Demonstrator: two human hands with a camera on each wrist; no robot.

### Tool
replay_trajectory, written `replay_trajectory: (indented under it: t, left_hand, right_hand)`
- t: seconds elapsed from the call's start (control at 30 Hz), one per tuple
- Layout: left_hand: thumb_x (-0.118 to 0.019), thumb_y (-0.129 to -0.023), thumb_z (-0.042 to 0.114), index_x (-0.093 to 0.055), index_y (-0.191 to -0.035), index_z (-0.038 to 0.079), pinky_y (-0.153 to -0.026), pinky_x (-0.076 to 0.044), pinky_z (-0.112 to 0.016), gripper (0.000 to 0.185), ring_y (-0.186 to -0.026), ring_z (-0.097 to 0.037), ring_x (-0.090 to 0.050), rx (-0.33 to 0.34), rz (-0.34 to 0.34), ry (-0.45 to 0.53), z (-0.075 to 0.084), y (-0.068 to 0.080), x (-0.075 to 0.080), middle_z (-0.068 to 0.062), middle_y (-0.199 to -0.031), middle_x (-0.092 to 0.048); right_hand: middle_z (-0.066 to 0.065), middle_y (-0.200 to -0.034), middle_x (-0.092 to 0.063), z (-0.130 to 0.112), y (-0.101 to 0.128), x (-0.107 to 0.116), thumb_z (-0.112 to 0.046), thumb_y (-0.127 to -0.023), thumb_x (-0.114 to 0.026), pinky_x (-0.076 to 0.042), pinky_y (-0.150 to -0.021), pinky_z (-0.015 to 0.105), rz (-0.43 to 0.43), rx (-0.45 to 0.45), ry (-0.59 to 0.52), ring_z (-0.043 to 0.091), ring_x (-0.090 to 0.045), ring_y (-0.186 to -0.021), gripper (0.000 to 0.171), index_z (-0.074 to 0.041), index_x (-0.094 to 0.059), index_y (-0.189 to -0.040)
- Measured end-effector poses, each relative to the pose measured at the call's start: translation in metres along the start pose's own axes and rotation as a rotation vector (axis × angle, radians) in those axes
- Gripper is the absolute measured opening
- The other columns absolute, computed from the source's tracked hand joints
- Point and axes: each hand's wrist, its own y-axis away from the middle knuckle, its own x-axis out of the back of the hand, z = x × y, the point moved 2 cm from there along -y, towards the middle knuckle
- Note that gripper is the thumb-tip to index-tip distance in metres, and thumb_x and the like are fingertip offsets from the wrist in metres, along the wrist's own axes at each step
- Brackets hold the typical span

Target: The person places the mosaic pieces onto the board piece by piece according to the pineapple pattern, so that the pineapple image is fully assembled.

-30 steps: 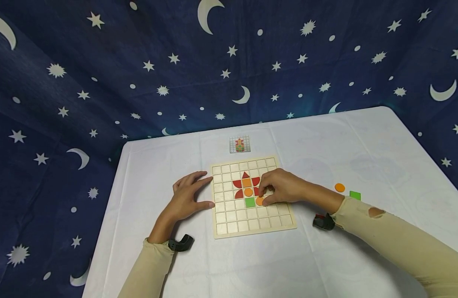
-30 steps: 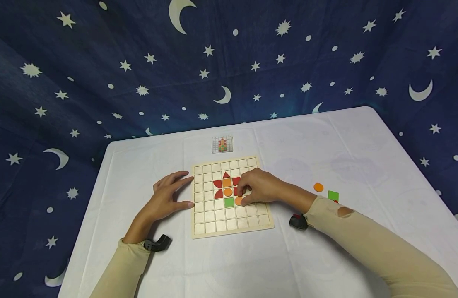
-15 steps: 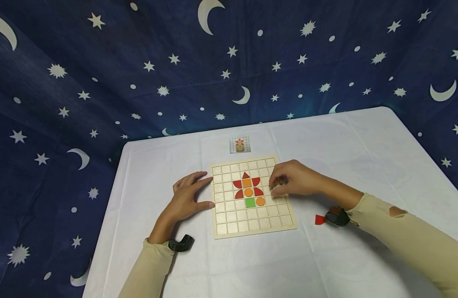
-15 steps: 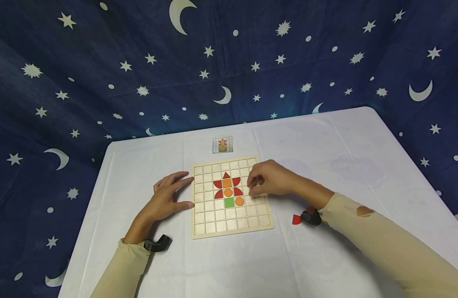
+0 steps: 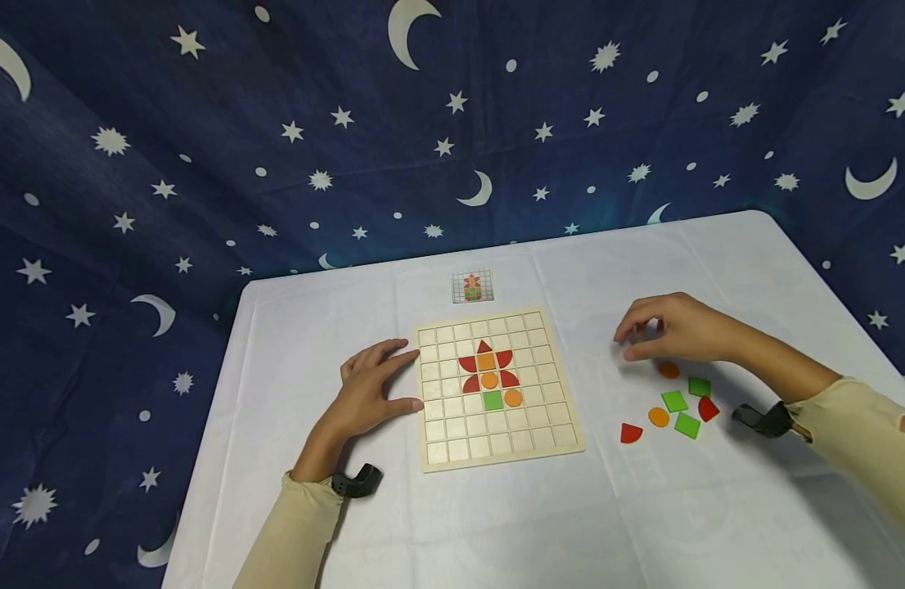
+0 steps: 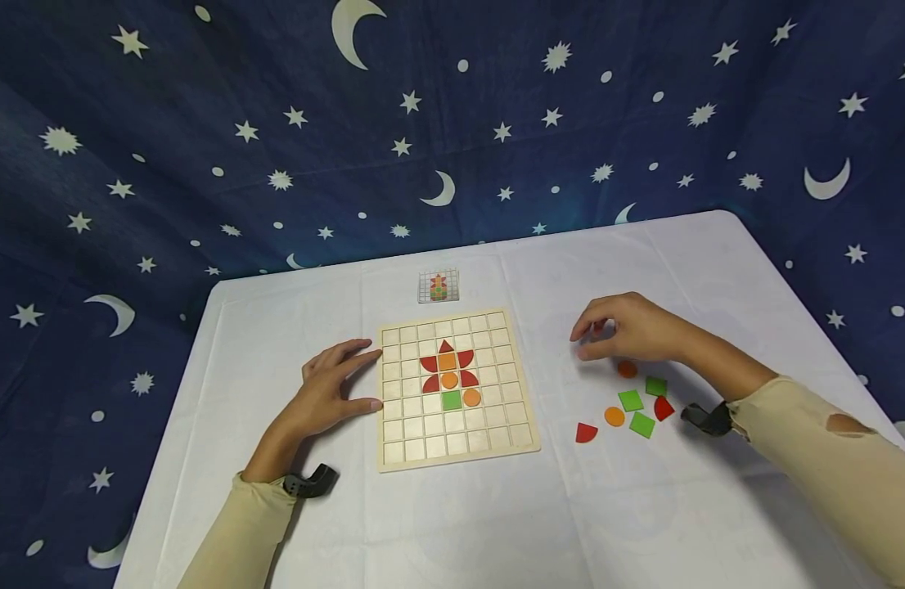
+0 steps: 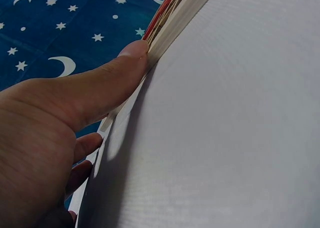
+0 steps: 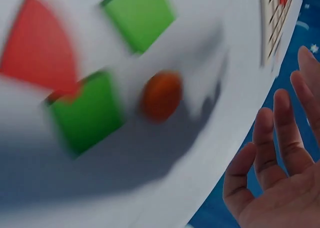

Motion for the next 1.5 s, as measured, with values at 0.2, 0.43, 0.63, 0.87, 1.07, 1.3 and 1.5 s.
replay_trajectory:
  t: [0.2,0.43,0.63,0.87,1.07,1.3,1.5]
  left_hand:
    - [-0.085,-0.078,0.050,-0.054,-0.150,0.022,-0.111,-0.016,-0.063,0.083,-0.150,-0.033,-0.033,0.001,0.001,0.002,0.000,0.000,0.001,-0.008,-0.159,-0.042]
    - [-0.084,-0.079,0.049,-0.054,-0.150,0.022,-0.112,-0.015,-0.063,0.083,-0.150,-0.033,-0.032,0.001,-0.002,0.008,0.000,0.000,0.002,-0.008,-0.160,-0.042]
    - [-0.085,-0.079,0.049,-0.054,-0.150,0.022,-0.112,-0.014,-0.063,0.082,-0.150,-0.033,-0.032,-0.004,-0.003,0.012,0.001,0.000,0.002,-0.008,-0.160,-0.042]
    - [-0.085,-0.078,0.049,-0.055,-0.149,0.022,-0.112,-0.015,-0.062,0.082,-0.149,-0.032,-0.034,0.002,0.000,0.007,0.001,-0.001,0.001,-0.007,-0.159,-0.043]
    - [-0.085,-0.078,0.049,-0.055,-0.149,0.023,-0.112,-0.015,-0.063,0.082,-0.149,-0.032,-0.033,0.011,0.000,0.005,0.001,-0.001,0.001,-0.007,-0.159,-0.043]
    - [-0.085,-0.078,0.049,-0.055,-0.149,0.022,-0.112,-0.015,-0.062,0.081,-0.149,-0.033,-0.034,0.011,0.002,0.012,0.001,0.000,0.001,-0.008,-0.159,-0.043]
    - [-0.086,-0.078,0.048,-0.056,-0.149,0.021,-0.112,-0.016,-0.062,0.081,-0.149,-0.033,-0.034,0.005,0.007,0.011,0.002,0.001,0.001,-0.008,-0.159,-0.043]
  right_hand:
    - [-0.010,-0.089,-0.068,0.028,0.017,0.006,-0.028,-0.077,-0.091,-0.047,-0.073,0.024,-0.027,-0.042,-0.026,0.012,-0.057,-0.083,0.023,-0.029,-0.079,-0.096]
    - [-0.010,-0.087,-0.068,0.052,0.028,0.005,-0.028,-0.073,-0.092,-0.048,-0.072,0.022,-0.112,-0.080,-0.031,0.008,-0.055,-0.080,0.027,-0.028,-0.077,-0.095]
    - [-0.009,-0.084,-0.065,0.060,0.032,0.002,-0.023,-0.074,-0.091,-0.047,-0.069,0.022,-0.108,-0.106,-0.050,0.007,-0.053,-0.077,0.025,-0.026,-0.078,-0.095]
    - [-0.007,-0.084,-0.066,0.061,0.034,-0.001,-0.020,-0.074,-0.091,-0.047,-0.068,0.022,-0.091,-0.120,-0.064,0.009,-0.053,-0.077,0.022,-0.026,-0.078,-0.090]
    - [-0.005,-0.081,-0.062,0.062,0.034,-0.003,-0.021,-0.075,-0.090,-0.045,-0.066,0.023,-0.090,-0.131,-0.076,0.010,-0.052,-0.076,0.021,-0.025,-0.077,-0.091]
    - [-0.005,-0.076,-0.060,0.061,0.034,-0.006,-0.018,-0.079,-0.088,-0.045,-0.065,0.022,-0.077,-0.096,-0.110,0.011,-0.054,-0.073,0.019,-0.024,-0.074,-0.090]
    - [-0.005,-0.079,-0.065,0.055,0.029,-0.007,-0.019,-0.083,-0.085,-0.049,-0.069,0.022,-0.090,-0.090,-0.157,0.010,-0.057,-0.074,0.013,-0.020,-0.074,-0.091]
